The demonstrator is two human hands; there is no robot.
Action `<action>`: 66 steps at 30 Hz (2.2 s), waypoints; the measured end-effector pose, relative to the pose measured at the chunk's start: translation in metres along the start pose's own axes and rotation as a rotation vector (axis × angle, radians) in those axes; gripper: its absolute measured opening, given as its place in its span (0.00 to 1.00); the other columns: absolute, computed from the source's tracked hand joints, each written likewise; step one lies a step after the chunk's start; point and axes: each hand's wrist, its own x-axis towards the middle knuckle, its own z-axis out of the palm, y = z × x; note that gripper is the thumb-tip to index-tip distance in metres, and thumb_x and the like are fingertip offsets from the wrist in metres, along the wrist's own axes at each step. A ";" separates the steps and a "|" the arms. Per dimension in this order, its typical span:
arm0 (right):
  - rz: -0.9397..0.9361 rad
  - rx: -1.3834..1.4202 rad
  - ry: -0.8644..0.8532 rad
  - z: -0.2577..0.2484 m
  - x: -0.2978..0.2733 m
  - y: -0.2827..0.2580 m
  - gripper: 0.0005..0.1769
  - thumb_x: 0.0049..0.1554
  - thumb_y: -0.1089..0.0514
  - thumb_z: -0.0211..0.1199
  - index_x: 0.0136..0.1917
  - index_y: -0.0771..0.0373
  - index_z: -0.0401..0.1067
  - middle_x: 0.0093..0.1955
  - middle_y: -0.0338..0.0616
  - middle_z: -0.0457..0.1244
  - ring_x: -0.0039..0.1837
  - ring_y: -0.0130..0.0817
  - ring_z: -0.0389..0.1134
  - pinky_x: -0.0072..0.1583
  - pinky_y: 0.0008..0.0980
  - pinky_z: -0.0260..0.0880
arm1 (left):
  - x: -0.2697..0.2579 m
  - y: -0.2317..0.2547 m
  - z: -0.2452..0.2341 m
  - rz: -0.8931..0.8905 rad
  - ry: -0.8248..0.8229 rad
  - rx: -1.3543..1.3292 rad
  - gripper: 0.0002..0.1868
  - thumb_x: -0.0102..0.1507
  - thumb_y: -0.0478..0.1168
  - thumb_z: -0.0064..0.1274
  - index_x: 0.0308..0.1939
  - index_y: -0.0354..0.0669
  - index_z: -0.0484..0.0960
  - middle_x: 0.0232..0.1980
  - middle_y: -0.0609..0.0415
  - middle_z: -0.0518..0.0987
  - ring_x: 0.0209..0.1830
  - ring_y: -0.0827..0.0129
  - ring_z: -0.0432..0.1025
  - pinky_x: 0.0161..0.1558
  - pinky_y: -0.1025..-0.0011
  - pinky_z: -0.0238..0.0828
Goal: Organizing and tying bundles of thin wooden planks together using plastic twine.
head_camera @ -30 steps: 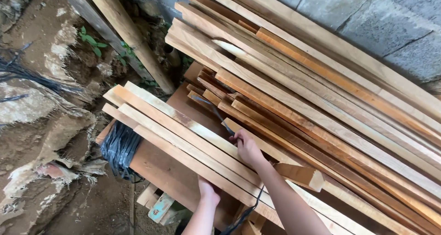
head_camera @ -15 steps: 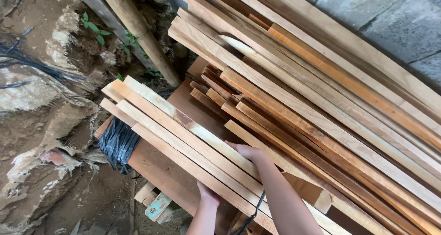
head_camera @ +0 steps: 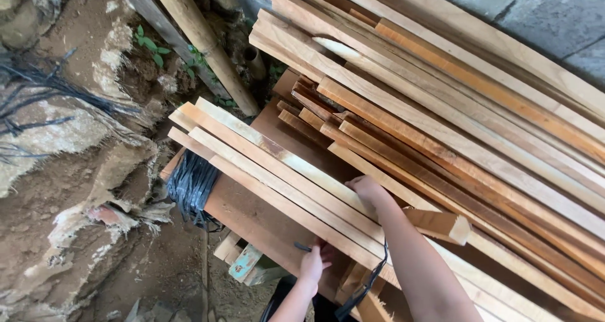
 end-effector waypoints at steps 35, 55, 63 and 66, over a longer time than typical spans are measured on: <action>-0.653 -0.154 0.420 -0.004 -0.101 0.086 0.14 0.65 0.49 0.56 0.60 0.33 0.78 0.63 0.23 0.67 0.63 0.31 0.70 0.64 0.34 0.71 | -0.086 -0.044 0.048 0.960 0.318 0.427 0.11 0.68 0.43 0.57 0.41 0.36 0.83 0.47 0.47 0.85 0.45 0.57 0.81 0.44 0.65 0.80; -0.842 -0.018 0.512 -0.016 -0.120 0.074 0.10 0.60 0.61 0.60 0.55 0.61 0.78 0.56 0.37 0.69 0.49 0.36 0.72 0.50 0.30 0.73 | -0.106 -0.024 0.044 1.000 0.223 0.660 0.08 0.67 0.40 0.51 0.44 0.39 0.80 0.47 0.58 0.85 0.34 0.73 0.77 0.38 0.77 0.75; -0.788 0.024 0.566 -0.008 -0.118 0.068 0.10 0.62 0.56 0.57 0.52 0.60 0.76 0.54 0.34 0.69 0.43 0.35 0.70 0.45 0.29 0.70 | -0.100 0.000 0.017 1.130 0.129 0.877 0.11 0.68 0.39 0.47 0.50 0.46 0.83 0.50 0.59 0.85 0.44 0.72 0.77 0.45 0.75 0.74; -0.778 0.005 0.599 -0.005 -0.113 0.070 0.11 0.61 0.56 0.57 0.54 0.59 0.76 0.54 0.33 0.70 0.43 0.34 0.71 0.44 0.28 0.71 | -0.113 0.011 0.014 1.003 0.115 0.839 0.14 0.67 0.44 0.45 0.48 0.47 0.85 0.48 0.59 0.85 0.45 0.71 0.76 0.42 0.74 0.73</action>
